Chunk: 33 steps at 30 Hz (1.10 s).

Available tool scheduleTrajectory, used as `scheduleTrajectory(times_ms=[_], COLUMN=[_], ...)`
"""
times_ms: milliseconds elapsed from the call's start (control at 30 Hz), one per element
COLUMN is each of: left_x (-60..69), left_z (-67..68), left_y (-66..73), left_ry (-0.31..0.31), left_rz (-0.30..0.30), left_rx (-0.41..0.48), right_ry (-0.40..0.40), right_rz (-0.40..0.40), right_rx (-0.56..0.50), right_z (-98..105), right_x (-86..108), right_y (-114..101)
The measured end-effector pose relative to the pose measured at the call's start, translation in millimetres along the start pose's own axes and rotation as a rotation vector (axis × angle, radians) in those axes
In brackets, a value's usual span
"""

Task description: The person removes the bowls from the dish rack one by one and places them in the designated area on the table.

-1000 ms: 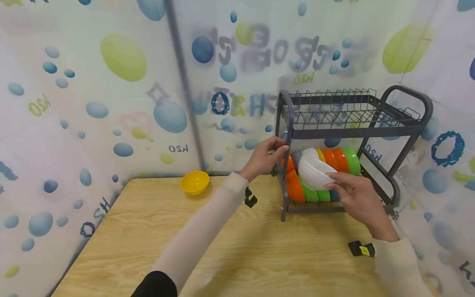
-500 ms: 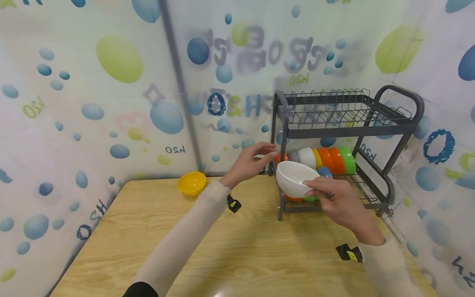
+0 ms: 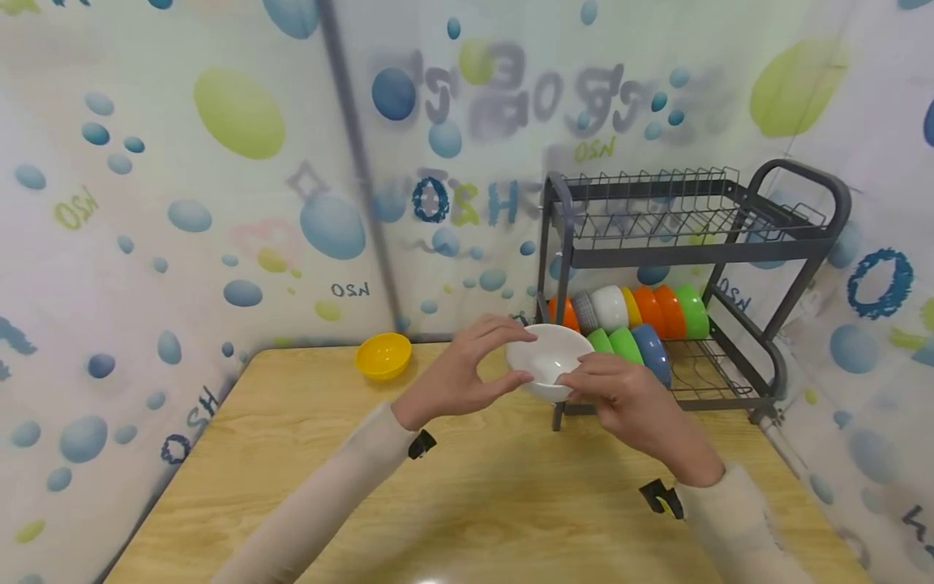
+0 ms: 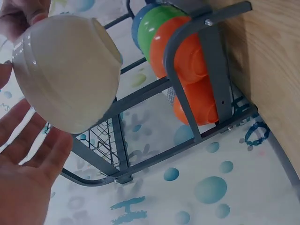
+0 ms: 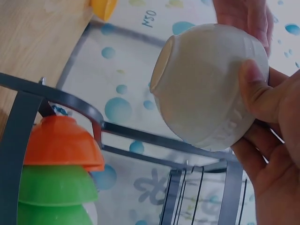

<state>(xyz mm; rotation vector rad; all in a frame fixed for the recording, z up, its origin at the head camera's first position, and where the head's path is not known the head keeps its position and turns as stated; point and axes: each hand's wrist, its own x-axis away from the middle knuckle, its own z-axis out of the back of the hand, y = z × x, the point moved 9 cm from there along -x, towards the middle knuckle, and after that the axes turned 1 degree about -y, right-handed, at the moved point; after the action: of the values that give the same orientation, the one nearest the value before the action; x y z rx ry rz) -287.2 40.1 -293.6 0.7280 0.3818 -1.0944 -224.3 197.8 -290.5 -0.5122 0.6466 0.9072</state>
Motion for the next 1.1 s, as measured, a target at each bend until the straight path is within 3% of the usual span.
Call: scheduleTrajectory(times_ms=[133,300,467,567,733,1100], left_x=[18.4,36.8,51.0,56.7,64.7,69.7], left_z=[0.8,-1.1,-1.3,-1.2,-3.1,-0.7], left_y=[12.8,21.5,28.9,33.4,35.0,23.9], left_ry=[-0.06,-0.146,-0.194,-0.195,-0.184,-0.134], left_rz=[-0.06,-0.089,-0.128,-0.173,-0.204,-0.176], left_rx=[-0.057,-0.122,-0.25,-0.311,-0.315,-0.261], right_ry=[-0.018,-0.039,-0.049,-0.053,-0.079,-0.161], right_rz=[0.049,0.094,0.136,0.153,0.141,0.071], right_rx=[0.021,0.025,0.037,0.032,0.016,-0.036], right_z=[-11.6,-24.9,-34.7,-39.4,-46.0,-59.3], right_x=[-4.2,-6.7,-7.8,-9.1,-9.8,-13.5], right_y=[-10.4,-20.2,-26.5,-29.3,-31.6,-23.3])
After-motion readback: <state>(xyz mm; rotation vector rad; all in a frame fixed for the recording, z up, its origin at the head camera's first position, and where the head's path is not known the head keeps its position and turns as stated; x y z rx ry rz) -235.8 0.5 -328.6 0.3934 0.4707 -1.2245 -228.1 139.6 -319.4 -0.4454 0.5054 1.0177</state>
